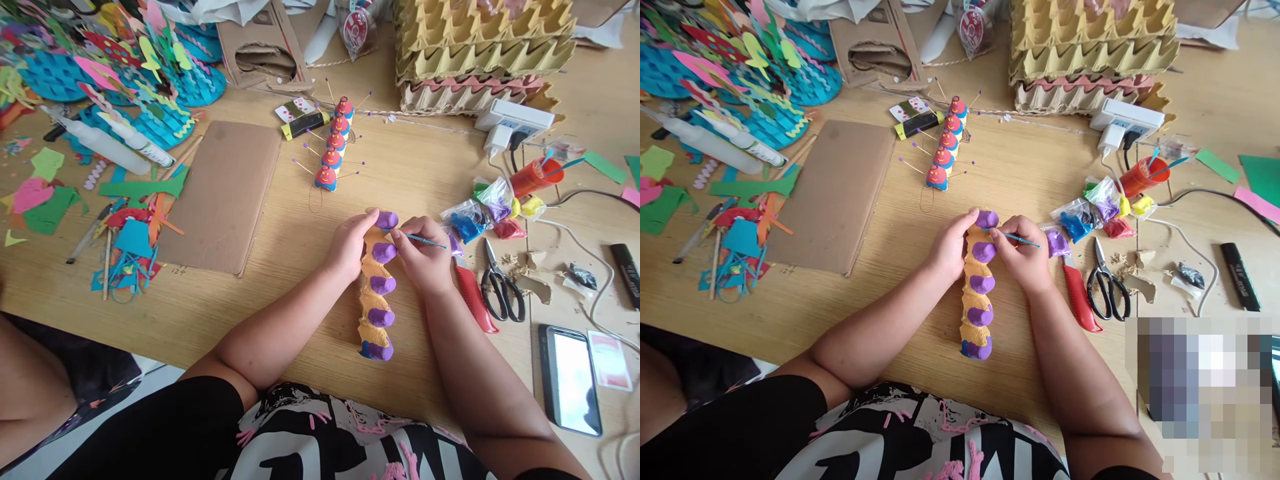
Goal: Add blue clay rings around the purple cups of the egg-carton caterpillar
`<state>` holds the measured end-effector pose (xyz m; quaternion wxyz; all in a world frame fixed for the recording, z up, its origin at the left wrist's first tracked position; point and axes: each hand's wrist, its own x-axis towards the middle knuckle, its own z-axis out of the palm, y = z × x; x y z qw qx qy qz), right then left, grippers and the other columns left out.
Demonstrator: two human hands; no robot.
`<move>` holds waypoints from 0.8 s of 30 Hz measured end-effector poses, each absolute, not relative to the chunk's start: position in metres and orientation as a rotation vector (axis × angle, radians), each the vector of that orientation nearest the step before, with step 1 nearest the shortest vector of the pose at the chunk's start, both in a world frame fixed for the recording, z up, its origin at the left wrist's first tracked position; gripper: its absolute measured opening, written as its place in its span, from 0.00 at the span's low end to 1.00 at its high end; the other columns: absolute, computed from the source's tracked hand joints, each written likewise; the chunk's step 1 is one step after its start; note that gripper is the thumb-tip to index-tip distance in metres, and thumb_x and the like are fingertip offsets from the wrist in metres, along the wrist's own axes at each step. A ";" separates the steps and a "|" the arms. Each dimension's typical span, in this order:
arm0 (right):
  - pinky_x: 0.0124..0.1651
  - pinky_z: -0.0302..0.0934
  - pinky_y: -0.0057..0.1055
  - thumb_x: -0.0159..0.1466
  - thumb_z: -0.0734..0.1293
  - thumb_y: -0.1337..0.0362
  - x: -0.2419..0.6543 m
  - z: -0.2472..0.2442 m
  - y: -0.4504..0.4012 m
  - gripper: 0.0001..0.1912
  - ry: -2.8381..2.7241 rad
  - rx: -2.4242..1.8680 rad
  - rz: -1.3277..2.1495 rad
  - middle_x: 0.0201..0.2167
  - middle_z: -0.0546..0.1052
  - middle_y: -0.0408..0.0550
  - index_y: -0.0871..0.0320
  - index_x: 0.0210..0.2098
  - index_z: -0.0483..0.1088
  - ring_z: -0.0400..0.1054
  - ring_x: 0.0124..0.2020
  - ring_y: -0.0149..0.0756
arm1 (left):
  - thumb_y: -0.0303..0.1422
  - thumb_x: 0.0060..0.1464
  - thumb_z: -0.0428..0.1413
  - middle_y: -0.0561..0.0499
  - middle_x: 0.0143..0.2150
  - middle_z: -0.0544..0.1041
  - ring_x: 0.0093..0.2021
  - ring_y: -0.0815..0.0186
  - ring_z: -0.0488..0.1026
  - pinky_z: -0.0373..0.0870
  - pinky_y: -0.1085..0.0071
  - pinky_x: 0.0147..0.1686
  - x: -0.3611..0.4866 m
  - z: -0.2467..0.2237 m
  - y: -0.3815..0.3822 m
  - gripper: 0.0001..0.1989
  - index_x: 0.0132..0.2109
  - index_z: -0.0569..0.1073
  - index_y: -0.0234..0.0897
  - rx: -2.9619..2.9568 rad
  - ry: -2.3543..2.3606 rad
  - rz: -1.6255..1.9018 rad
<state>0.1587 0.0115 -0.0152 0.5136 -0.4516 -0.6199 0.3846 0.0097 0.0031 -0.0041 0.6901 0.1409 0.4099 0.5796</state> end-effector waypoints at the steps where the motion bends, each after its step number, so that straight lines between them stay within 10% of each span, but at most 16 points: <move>1: 0.31 0.61 0.33 0.62 0.81 0.36 0.159 -0.014 0.012 0.29 -1.488 -1.070 0.940 0.25 0.76 0.41 0.53 0.28 0.72 0.66 0.26 0.32 | 0.48 0.57 0.74 0.50 0.35 0.87 0.35 0.66 0.83 0.76 0.71 0.40 0.010 -0.003 0.003 0.17 0.34 0.84 0.38 0.329 0.926 1.306; 24: 0.29 0.66 0.32 0.55 0.84 0.35 0.151 -0.014 0.012 0.32 -1.276 -1.086 1.070 0.25 0.75 0.39 0.51 0.27 0.69 0.68 0.26 0.32 | 0.49 0.55 0.75 0.48 0.36 0.88 0.45 0.58 0.87 0.77 0.67 0.49 0.012 -0.005 0.000 0.19 0.36 0.86 0.37 0.431 0.946 1.324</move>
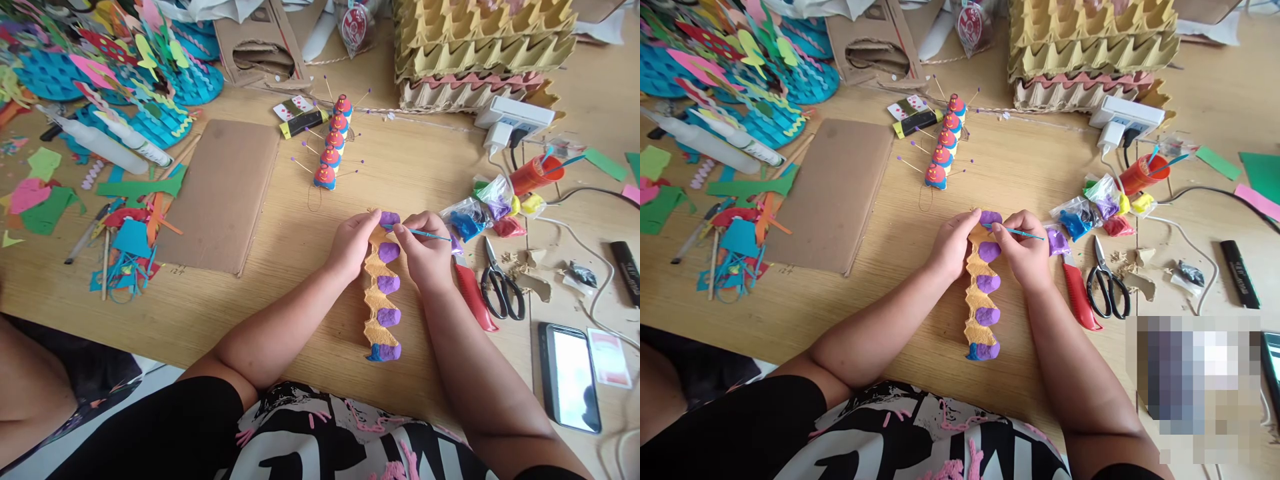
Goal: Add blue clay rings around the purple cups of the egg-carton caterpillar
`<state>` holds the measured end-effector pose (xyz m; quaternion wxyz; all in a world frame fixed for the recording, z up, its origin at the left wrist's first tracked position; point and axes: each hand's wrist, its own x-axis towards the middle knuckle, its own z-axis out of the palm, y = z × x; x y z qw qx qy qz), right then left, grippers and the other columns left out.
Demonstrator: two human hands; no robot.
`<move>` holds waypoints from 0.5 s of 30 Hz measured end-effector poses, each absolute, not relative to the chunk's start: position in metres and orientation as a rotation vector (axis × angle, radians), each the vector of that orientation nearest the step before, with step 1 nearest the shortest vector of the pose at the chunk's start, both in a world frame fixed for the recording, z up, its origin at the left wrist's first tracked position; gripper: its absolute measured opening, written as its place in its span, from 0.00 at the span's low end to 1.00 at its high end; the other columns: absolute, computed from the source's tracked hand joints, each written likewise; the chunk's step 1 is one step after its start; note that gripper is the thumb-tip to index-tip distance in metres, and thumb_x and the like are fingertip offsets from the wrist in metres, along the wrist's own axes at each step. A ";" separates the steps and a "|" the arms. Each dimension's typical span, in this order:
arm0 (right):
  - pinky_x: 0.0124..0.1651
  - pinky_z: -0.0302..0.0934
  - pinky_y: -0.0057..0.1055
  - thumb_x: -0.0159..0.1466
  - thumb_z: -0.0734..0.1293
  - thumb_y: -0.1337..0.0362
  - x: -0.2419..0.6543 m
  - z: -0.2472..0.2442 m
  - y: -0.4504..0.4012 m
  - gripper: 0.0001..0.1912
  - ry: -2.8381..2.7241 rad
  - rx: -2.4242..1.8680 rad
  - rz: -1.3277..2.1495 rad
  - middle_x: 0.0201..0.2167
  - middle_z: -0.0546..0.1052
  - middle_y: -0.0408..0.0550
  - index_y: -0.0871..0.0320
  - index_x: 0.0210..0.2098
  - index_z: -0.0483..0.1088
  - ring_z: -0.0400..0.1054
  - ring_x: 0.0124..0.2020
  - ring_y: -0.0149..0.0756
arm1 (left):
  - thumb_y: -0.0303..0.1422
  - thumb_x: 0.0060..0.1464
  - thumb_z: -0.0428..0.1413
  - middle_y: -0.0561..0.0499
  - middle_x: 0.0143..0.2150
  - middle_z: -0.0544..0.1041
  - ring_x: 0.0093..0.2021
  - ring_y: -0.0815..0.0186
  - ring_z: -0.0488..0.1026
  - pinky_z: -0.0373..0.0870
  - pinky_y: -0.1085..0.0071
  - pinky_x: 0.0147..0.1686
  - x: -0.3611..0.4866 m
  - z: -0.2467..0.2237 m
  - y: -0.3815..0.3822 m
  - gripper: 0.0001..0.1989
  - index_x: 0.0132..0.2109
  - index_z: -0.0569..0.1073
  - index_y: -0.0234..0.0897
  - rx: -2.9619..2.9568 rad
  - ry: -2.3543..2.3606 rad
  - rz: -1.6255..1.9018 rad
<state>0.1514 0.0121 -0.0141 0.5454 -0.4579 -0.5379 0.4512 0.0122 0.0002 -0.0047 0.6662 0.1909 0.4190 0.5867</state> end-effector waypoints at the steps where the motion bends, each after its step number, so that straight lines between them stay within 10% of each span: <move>1: 0.29 0.65 0.31 0.54 0.84 0.34 0.151 -0.014 0.012 0.33 -1.274 -1.095 1.075 0.25 0.75 0.39 0.51 0.27 0.68 0.67 0.26 0.31 | 0.49 0.55 0.75 0.48 0.36 0.88 0.45 0.58 0.87 0.76 0.66 0.50 0.012 -0.004 0.000 0.19 0.35 0.86 0.37 0.426 0.945 1.325; 15: 0.27 0.59 0.30 0.57 0.85 0.40 0.151 -0.014 0.011 0.30 -1.259 -1.148 1.052 0.23 0.72 0.37 0.52 0.27 0.67 0.63 0.24 0.28 | 0.53 0.51 0.76 0.50 0.32 0.84 0.35 0.64 0.79 0.71 0.68 0.40 0.010 -0.010 0.000 0.22 0.34 0.86 0.38 0.532 0.954 1.364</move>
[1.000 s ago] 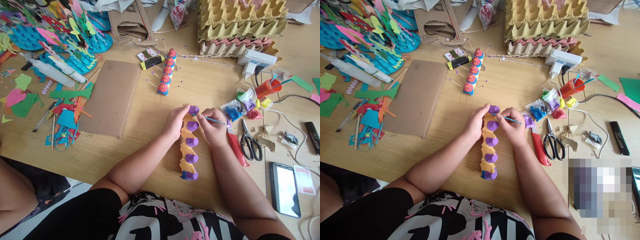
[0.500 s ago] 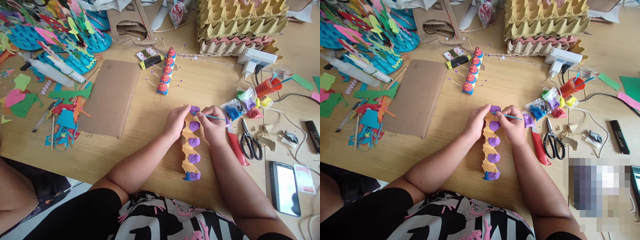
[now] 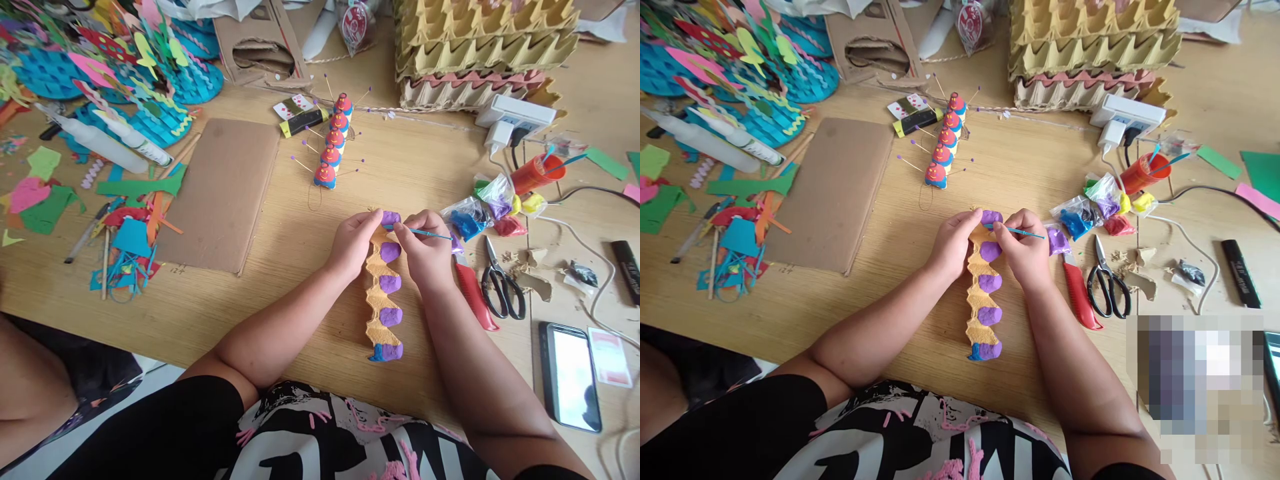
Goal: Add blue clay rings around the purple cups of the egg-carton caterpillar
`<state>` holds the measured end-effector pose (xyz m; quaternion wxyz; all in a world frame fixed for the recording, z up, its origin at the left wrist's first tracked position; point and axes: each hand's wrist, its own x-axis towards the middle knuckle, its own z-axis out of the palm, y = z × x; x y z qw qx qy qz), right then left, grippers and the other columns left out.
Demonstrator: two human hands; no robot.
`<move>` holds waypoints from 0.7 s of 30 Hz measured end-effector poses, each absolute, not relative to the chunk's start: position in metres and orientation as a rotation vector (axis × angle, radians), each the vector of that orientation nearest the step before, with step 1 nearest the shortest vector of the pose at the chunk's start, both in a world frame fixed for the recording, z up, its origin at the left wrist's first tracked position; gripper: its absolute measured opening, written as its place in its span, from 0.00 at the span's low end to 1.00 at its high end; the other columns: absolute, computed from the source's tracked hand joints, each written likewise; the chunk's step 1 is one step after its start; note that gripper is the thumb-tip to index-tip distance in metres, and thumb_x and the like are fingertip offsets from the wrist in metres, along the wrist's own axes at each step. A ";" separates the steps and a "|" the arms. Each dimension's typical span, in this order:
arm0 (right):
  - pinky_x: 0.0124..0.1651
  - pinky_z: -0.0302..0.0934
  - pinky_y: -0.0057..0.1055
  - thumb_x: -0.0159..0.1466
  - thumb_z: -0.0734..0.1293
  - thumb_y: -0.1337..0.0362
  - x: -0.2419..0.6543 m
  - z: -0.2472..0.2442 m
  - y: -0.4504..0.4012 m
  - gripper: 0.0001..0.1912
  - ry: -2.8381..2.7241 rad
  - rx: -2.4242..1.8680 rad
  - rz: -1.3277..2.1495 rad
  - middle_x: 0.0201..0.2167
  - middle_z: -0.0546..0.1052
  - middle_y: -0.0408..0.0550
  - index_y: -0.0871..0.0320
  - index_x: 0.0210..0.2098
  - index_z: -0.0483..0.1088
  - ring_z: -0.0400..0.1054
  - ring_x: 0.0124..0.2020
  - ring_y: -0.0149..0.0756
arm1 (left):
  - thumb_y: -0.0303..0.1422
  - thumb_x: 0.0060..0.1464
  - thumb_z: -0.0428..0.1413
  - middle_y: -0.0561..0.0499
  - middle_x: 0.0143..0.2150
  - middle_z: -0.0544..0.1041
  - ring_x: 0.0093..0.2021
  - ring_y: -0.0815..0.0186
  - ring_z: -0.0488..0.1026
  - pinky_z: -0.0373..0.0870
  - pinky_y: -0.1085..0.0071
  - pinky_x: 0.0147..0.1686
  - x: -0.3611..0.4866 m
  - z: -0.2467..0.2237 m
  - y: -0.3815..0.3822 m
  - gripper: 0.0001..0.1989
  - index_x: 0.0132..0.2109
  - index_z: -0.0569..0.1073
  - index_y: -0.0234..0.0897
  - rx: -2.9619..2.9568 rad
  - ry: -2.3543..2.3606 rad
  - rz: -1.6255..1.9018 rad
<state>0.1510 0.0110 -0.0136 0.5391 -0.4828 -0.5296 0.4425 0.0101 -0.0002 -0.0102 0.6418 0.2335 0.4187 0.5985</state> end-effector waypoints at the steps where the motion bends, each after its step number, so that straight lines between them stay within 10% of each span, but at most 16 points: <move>1: 0.27 0.58 0.30 0.57 0.85 0.41 0.151 -0.014 0.011 0.30 -1.256 -1.151 1.051 0.23 0.72 0.37 0.52 0.26 0.67 0.63 0.24 0.28 | 0.53 0.51 0.77 0.51 0.31 0.84 0.34 0.65 0.78 0.71 0.68 0.39 0.010 -0.010 0.000 0.22 0.33 0.86 0.38 0.533 0.947 1.369; 21: 0.32 0.58 0.32 0.58 0.84 0.40 0.156 -0.019 0.013 0.30 -1.257 -1.023 1.123 0.24 0.71 0.37 0.52 0.28 0.67 0.62 0.26 0.29 | 0.51 0.54 0.75 0.50 0.30 0.84 0.33 0.65 0.79 0.72 0.69 0.39 0.011 -0.010 0.000 0.21 0.33 0.85 0.36 0.466 0.932 1.359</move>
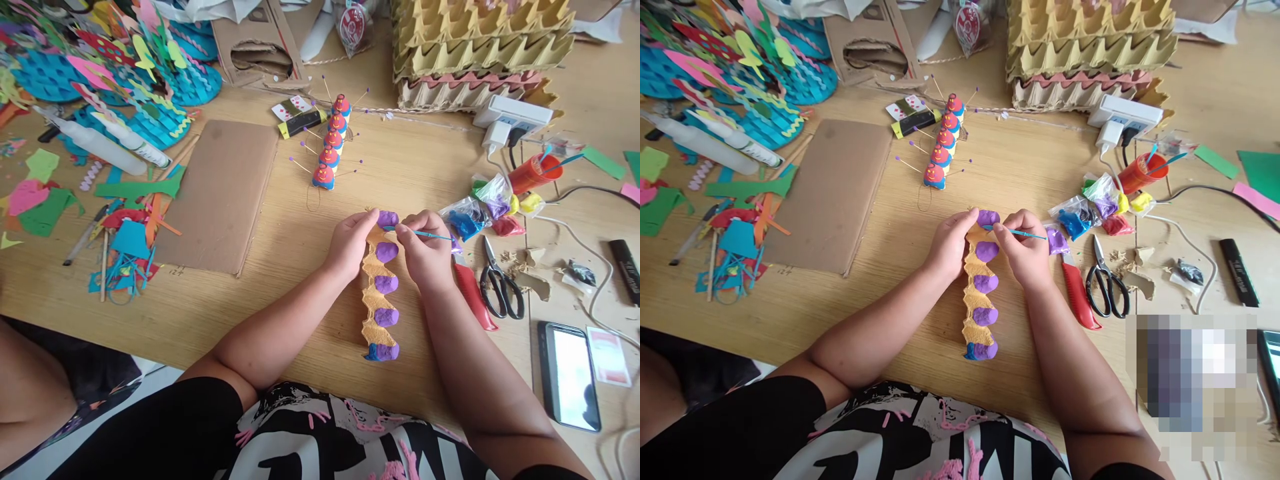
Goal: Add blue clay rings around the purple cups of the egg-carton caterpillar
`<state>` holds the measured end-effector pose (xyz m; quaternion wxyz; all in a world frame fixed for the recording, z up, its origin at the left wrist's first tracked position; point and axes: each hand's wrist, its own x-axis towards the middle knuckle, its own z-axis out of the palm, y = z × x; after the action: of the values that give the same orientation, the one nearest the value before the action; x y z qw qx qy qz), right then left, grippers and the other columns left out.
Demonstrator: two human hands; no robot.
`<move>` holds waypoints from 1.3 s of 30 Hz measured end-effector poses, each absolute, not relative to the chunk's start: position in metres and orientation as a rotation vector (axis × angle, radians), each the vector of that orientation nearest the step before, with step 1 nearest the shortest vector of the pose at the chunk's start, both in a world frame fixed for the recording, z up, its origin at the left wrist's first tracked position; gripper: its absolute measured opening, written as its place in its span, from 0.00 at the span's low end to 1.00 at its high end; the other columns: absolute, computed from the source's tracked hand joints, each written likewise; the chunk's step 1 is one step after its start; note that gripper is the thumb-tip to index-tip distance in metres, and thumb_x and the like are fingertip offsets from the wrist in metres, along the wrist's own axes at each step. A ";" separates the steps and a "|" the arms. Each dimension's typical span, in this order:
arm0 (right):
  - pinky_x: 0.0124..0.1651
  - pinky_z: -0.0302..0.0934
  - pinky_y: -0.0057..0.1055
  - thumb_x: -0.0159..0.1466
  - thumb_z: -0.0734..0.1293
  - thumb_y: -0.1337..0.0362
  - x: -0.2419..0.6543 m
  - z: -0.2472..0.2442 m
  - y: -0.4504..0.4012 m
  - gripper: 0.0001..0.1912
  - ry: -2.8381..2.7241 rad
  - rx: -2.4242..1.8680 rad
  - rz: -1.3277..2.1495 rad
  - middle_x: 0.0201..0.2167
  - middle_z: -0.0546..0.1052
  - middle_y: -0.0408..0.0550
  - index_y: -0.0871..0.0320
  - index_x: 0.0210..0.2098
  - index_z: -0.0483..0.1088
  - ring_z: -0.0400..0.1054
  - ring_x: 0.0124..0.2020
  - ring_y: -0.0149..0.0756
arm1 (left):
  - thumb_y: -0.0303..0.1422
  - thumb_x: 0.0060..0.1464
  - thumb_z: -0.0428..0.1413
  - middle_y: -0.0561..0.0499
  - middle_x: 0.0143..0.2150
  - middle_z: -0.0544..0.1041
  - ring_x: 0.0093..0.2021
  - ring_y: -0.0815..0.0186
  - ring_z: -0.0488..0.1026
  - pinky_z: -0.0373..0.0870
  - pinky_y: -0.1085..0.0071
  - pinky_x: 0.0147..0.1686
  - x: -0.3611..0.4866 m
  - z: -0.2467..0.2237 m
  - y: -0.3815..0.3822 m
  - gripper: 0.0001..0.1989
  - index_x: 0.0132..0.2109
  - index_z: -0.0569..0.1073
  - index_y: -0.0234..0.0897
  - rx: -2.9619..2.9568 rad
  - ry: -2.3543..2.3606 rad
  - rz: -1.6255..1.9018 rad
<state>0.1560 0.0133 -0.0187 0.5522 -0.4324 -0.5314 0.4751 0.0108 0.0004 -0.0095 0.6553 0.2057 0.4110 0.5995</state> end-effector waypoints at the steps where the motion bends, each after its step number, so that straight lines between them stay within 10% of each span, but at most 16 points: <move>1: 0.32 0.58 0.32 0.58 0.85 0.40 0.156 -0.020 0.014 0.30 -1.236 -0.996 1.142 0.24 0.70 0.37 0.52 0.28 0.67 0.62 0.25 0.29 | 0.51 0.54 0.75 0.50 0.31 0.85 0.33 0.65 0.79 0.73 0.68 0.39 0.011 -0.010 0.001 0.21 0.34 0.86 0.36 0.465 0.933 1.359; 39: 0.31 0.58 0.33 0.59 0.83 0.38 0.154 -0.014 0.010 0.31 -1.334 -1.005 1.078 0.25 0.72 0.39 0.52 0.27 0.67 0.63 0.26 0.30 | 0.45 0.62 0.70 0.53 0.30 0.81 0.31 0.68 0.78 0.71 0.70 0.37 0.011 -0.007 0.002 0.17 0.35 0.81 0.37 0.264 0.877 1.303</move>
<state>0.1542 0.0100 -0.0140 0.5453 -0.4238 -0.5624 0.4547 0.0110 0.0017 -0.0066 0.6994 0.1187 0.3937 0.5847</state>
